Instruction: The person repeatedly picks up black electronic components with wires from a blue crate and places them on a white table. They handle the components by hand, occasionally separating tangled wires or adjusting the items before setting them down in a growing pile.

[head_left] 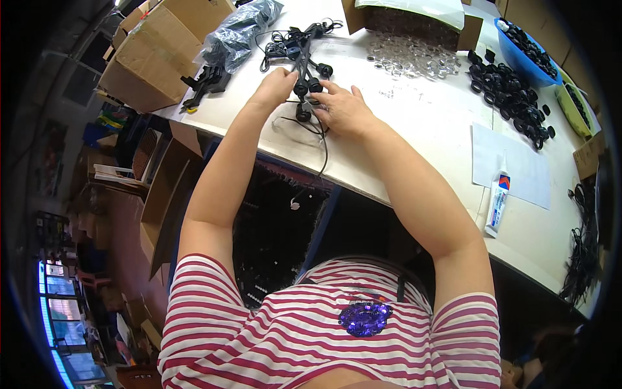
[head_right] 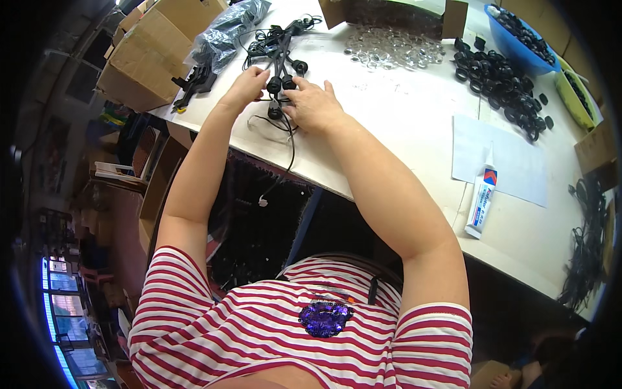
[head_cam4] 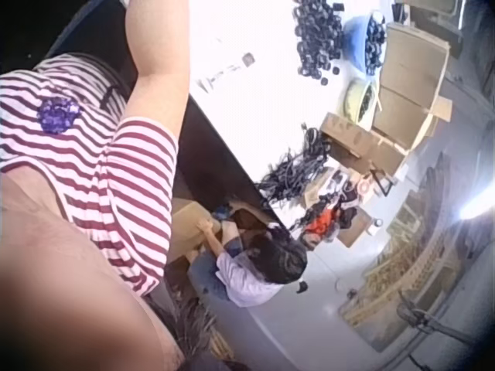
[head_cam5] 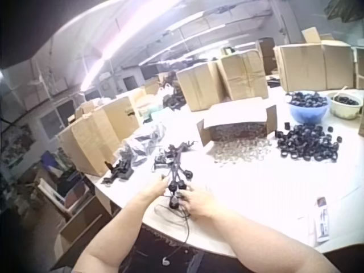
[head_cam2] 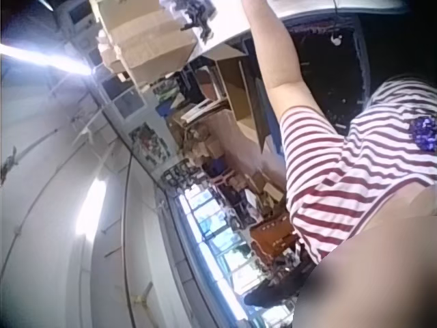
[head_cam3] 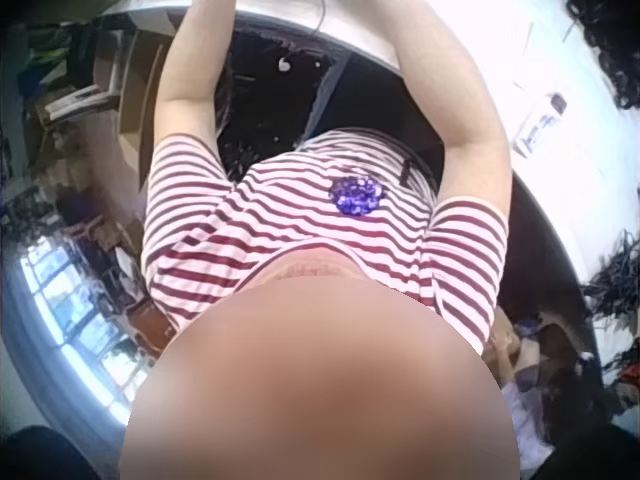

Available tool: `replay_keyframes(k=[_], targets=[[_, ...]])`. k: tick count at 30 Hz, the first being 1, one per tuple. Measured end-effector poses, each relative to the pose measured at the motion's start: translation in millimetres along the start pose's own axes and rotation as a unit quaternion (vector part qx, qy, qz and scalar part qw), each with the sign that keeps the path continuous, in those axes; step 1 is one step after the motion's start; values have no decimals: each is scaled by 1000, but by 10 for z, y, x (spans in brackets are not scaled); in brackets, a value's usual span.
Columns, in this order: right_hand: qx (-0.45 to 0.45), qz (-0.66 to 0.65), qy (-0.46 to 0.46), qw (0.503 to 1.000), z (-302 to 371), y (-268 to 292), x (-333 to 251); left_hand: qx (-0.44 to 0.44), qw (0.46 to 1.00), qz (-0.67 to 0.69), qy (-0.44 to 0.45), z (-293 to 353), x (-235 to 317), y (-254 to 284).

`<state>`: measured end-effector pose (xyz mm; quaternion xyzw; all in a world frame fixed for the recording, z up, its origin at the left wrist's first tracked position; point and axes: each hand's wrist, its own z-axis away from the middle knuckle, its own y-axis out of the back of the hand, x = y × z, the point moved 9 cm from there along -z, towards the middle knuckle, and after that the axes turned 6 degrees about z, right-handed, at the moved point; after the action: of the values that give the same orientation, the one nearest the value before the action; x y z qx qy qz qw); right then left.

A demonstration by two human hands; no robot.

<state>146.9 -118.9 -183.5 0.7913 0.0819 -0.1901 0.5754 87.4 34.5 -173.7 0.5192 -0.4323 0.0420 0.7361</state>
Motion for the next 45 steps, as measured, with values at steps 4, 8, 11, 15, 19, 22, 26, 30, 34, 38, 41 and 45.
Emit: replay_keyframes(k=[4,8,11,15,19,22,26,30,34,38,41,45], targets=[[2,-4,0,1000,9,-26,59,14,980,-192,-55,-46,261,-122],[28,-70,-9,997,1,23,87,-12,981,-189,-36,-256,236,-102],[78,-108,-1,991,8,104,145,-10,977,-201,-70,-273,377,39],[108,-140,-8,984,-14,116,260,-9,996,-75,-36,-307,519,141],[113,-132,-5,985,-28,113,212,44,985,-162,-28,-559,347,5],[97,-125,-18,987,-7,126,271,50,972,-222,59,-509,418,-213],[89,-139,-16,986,-8,131,225,20,971,-217,97,-553,425,-320],[84,-155,-19,984,-15,107,279,-70,962,-244,103,-624,384,-336],[96,-140,-16,985,-18,108,268,11,960,-278,24,-660,207,3],[100,-133,-5,986,-62,82,328,108,936,-334,-21,-533,271,255],[80,-119,-6,990,-65,57,276,81,951,-257,-153,-581,121,377],[86,-120,-3,989,-79,79,328,-32,994,-104,6,-656,-197,592]])
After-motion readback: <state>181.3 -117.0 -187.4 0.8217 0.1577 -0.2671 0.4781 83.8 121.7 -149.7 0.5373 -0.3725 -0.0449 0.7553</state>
